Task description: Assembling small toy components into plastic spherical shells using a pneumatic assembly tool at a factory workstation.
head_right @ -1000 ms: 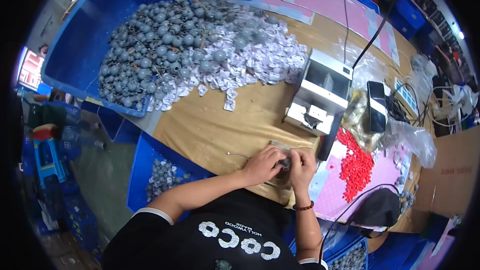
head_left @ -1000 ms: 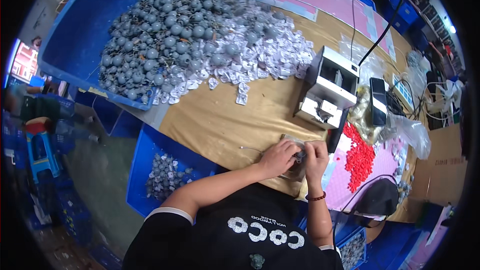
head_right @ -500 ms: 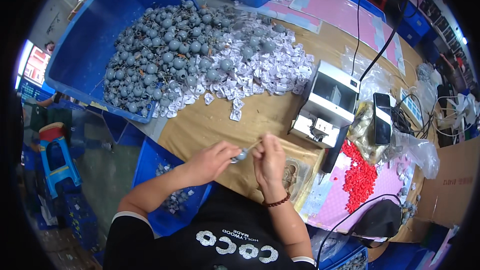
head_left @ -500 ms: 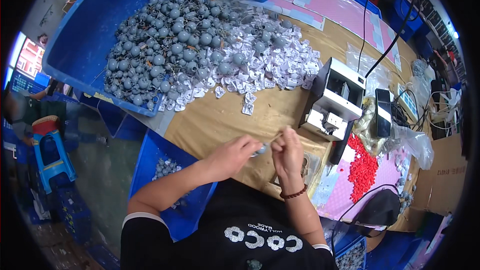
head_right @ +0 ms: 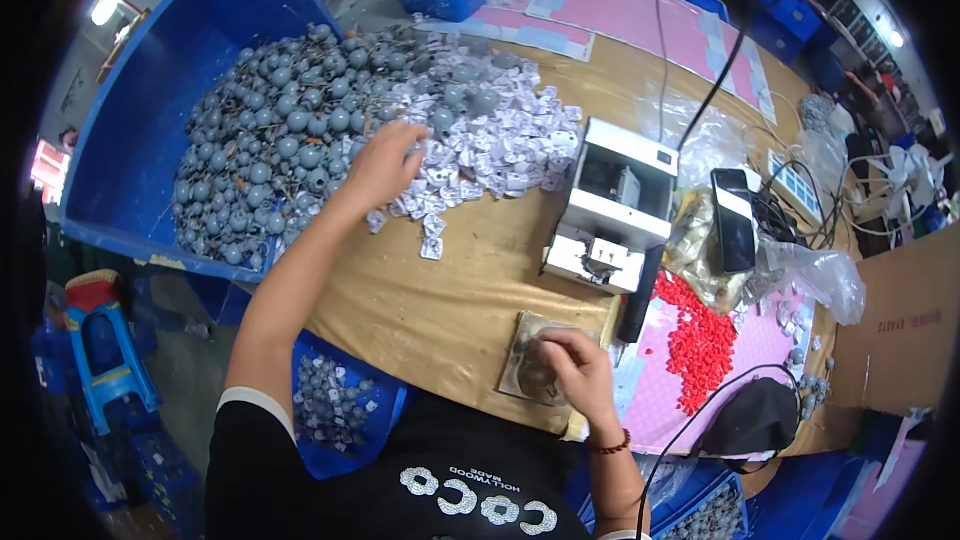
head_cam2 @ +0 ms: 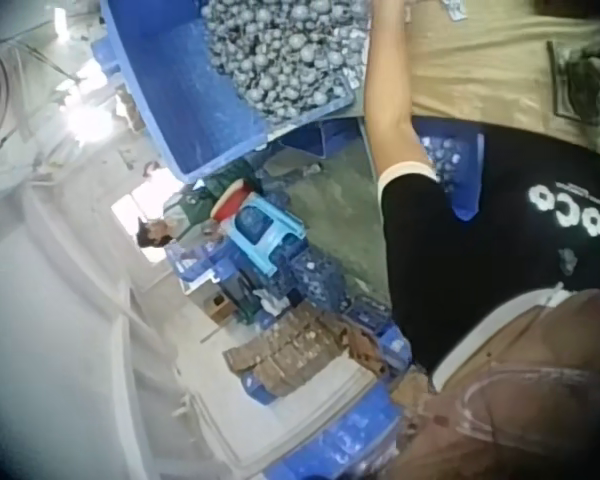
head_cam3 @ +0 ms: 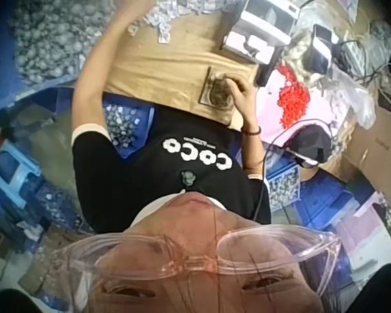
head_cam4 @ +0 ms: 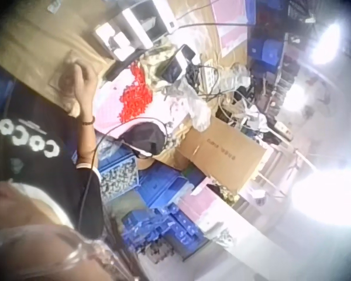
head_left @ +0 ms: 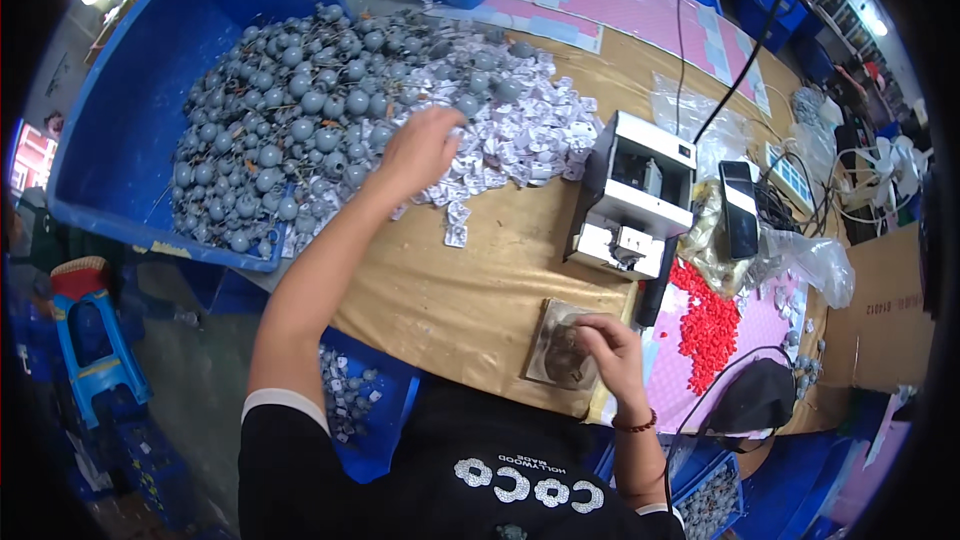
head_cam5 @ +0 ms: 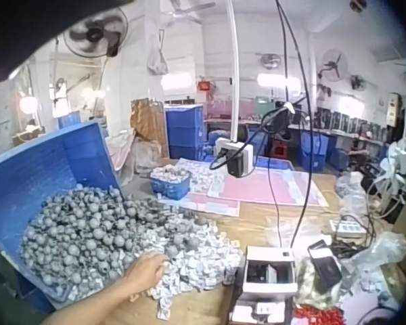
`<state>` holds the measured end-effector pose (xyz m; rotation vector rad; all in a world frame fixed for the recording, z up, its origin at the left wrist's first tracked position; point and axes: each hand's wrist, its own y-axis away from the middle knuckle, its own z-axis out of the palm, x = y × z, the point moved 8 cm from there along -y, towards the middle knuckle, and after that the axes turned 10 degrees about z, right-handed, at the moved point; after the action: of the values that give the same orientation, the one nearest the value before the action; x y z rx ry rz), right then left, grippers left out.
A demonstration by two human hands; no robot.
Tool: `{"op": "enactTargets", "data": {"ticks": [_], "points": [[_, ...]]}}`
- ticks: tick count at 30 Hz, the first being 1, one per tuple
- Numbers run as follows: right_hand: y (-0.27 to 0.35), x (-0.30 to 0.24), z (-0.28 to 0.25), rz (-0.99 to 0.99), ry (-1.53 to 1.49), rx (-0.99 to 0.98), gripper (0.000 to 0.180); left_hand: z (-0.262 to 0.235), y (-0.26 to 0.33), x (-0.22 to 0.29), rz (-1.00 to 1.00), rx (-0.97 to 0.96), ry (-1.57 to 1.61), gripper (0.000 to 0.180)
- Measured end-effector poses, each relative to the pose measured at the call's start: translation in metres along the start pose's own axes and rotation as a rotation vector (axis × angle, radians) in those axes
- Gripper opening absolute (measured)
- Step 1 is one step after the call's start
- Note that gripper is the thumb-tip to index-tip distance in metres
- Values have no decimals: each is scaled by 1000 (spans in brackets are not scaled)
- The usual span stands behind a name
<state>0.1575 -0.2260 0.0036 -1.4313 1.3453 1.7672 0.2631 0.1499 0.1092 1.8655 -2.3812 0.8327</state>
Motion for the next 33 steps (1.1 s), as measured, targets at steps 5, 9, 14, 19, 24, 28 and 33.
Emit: {"op": "enactTargets", "data": {"ticks": [5, 9, 14, 19, 24, 28, 33], "points": [[39, 20, -129, -126, 40, 572, 13, 47, -32, 17, 130, 66, -103, 24], [63, 46, -188, -146, 190, 779, 13, 99, 11, 81, 222, -146, -67, 30], [62, 36, -169, -207, 617, 720, 13, 99, 71, 114, 65, -201, -250, 30], [37, 44, -142, -343, 882, 700, 16, 103, 129, 79, -45, -101, -162, 37], [31, 58, -149, -381, 833, 688, 15, 113, 148, 46, -171, 177, 99, 38], [33, 61, -152, -296, 422, 679, 10, 102, 166, 30, -320, 193, 150, 37], [33, 57, -126, -239, -90, 537, 9, 94, 162, 73, -287, 89, 244, 32]]}}
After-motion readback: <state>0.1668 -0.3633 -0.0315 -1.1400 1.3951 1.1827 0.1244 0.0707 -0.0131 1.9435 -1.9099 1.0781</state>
